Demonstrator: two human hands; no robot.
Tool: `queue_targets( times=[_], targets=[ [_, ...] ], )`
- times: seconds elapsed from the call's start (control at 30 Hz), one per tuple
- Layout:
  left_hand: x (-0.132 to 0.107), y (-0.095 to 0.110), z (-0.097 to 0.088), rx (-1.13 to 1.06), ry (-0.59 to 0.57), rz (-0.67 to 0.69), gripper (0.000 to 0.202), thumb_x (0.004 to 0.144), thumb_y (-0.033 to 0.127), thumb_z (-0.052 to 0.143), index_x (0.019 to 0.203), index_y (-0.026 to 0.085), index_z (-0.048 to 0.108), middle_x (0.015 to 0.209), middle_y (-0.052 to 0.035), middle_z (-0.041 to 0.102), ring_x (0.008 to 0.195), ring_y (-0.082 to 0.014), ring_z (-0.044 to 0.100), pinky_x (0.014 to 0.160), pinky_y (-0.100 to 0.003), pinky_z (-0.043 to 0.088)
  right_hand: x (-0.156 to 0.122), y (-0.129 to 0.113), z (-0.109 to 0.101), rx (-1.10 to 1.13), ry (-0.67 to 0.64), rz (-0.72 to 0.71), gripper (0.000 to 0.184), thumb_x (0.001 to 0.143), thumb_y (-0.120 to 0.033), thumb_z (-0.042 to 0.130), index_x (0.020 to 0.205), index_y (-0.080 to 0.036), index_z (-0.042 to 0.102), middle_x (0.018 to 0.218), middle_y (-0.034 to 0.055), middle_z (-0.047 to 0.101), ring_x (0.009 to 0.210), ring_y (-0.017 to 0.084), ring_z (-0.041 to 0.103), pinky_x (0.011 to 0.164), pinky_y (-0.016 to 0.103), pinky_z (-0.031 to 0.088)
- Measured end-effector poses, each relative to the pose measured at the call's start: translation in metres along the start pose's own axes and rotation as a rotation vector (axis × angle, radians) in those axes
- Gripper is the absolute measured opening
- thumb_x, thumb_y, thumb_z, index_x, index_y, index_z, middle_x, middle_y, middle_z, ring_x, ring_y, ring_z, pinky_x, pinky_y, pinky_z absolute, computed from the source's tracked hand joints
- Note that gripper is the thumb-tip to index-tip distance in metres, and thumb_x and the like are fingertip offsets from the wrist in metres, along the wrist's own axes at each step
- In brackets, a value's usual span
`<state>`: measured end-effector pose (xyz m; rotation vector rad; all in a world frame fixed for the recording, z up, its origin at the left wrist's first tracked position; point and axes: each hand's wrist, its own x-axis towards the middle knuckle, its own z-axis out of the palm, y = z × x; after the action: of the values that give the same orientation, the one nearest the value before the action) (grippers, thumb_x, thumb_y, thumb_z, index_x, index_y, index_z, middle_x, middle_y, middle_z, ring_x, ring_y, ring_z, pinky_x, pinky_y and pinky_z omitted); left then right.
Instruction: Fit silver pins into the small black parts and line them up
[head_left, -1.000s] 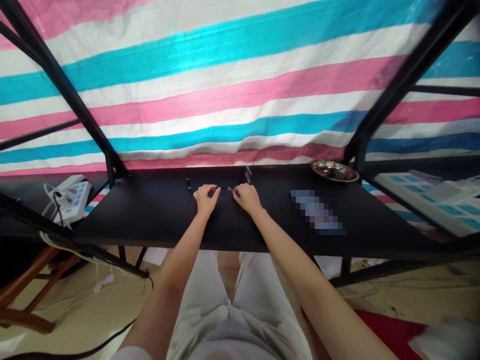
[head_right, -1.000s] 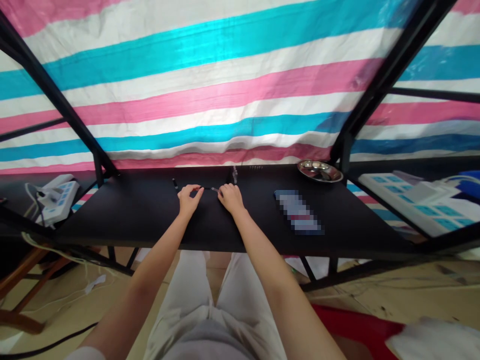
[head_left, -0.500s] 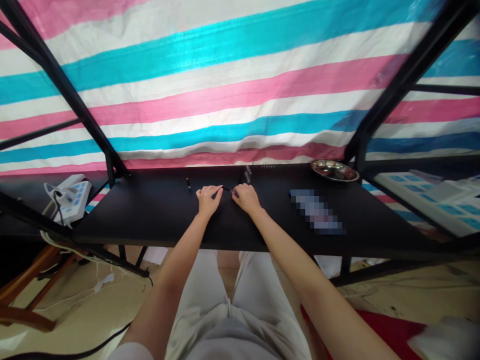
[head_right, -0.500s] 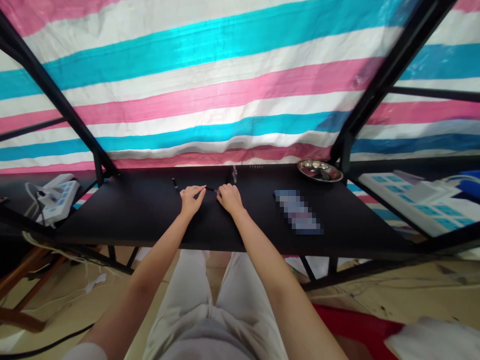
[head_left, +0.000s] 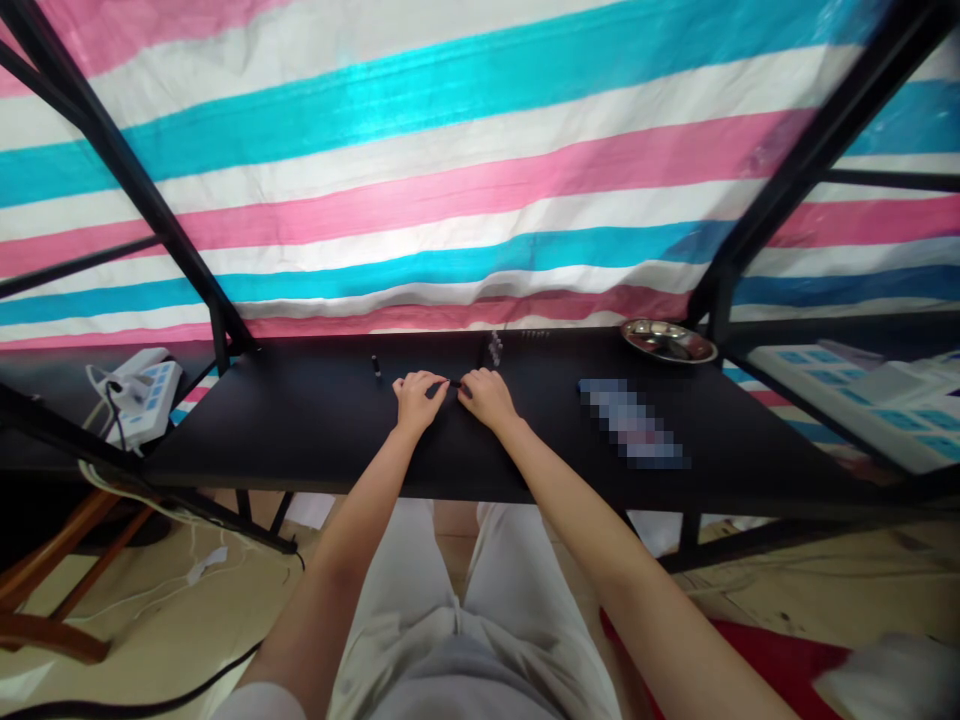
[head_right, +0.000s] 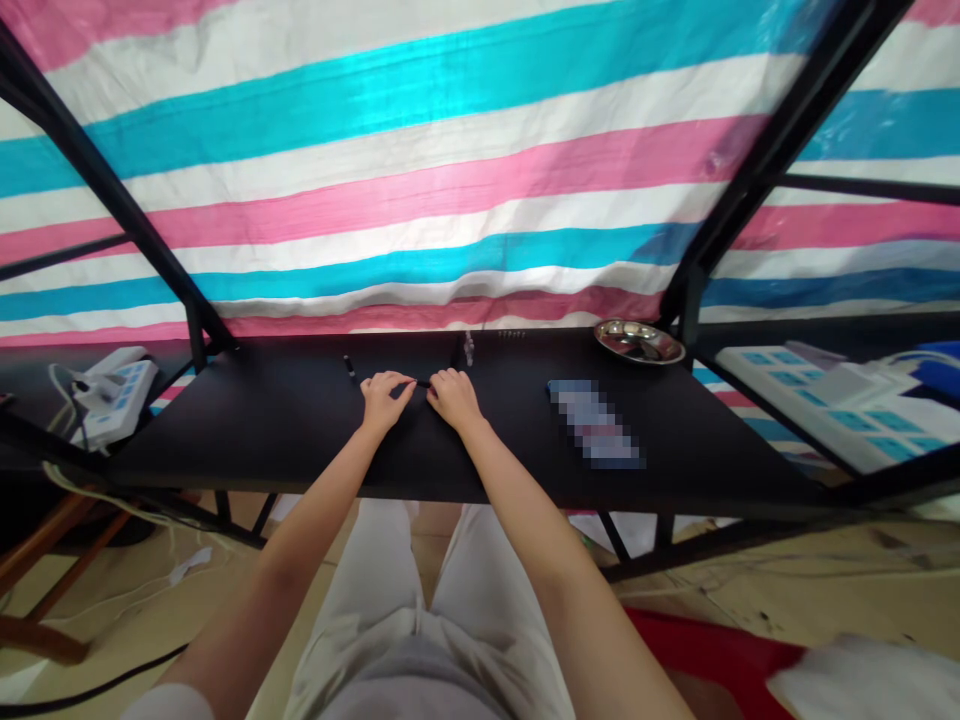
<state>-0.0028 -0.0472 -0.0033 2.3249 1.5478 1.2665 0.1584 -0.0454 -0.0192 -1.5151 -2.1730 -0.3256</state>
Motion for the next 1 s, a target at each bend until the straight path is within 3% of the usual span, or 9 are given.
queue_targets(
  times=[0.57, 0.8, 0.9, 1.0],
  targets=[
    [0.0, 0.011, -0.006, 0.04, -0.077, 0.081, 0.014, 0.082, 0.029, 0.052, 0.087, 0.024, 0.064, 0.093, -0.0033, 0.066, 0.094, -0.0185, 0.055, 0.09, -0.037, 0.028, -0.001, 0.001, 0.0, 0.048, 0.013, -0.001, 0.016, 0.083, -0.025, 0.046, 0.081, -0.016, 0.059, 0.081, 0.0081, 0.06, 0.079, 0.02, 0.048, 0.068, 0.031, 0.027],
    [0.006, 0.004, -0.011, -0.092, -0.063, 0.092, 0.015, 0.081, 0.03, 0.052, 0.085, 0.023, 0.065, 0.088, -0.0031, 0.066, 0.087, -0.0162, 0.058, 0.086, -0.034, 0.036, 0.002, -0.007, -0.001, 0.165, 0.029, 0.031, 0.016, 0.082, -0.028, 0.049, 0.08, -0.017, 0.059, 0.076, 0.0057, 0.059, 0.074, 0.018, 0.049, 0.067, 0.029, 0.03],
    [0.016, -0.01, -0.025, -0.234, 0.005, 0.006, 0.021, 0.082, 0.034, 0.049, 0.08, 0.02, 0.065, 0.078, -0.0035, 0.066, 0.074, -0.0141, 0.059, 0.074, -0.028, 0.043, 0.006, -0.014, 0.001, 0.298, 0.005, 0.077, 0.012, 0.08, -0.027, 0.051, 0.078, -0.017, 0.059, 0.071, 0.0028, 0.058, 0.071, 0.016, 0.049, 0.066, 0.026, 0.033],
    [0.025, -0.036, -0.044, -0.292, 0.197, -0.219, 0.028, 0.082, 0.038, 0.047, 0.076, 0.018, 0.065, 0.074, -0.0037, 0.066, 0.07, -0.0141, 0.06, 0.067, -0.025, 0.045, 0.015, -0.023, 0.008, 0.453, -0.044, 0.107, 0.012, 0.078, -0.028, 0.054, 0.073, -0.018, 0.057, 0.066, 0.0005, 0.055, 0.067, 0.013, 0.048, 0.063, 0.024, 0.034]
  ],
)
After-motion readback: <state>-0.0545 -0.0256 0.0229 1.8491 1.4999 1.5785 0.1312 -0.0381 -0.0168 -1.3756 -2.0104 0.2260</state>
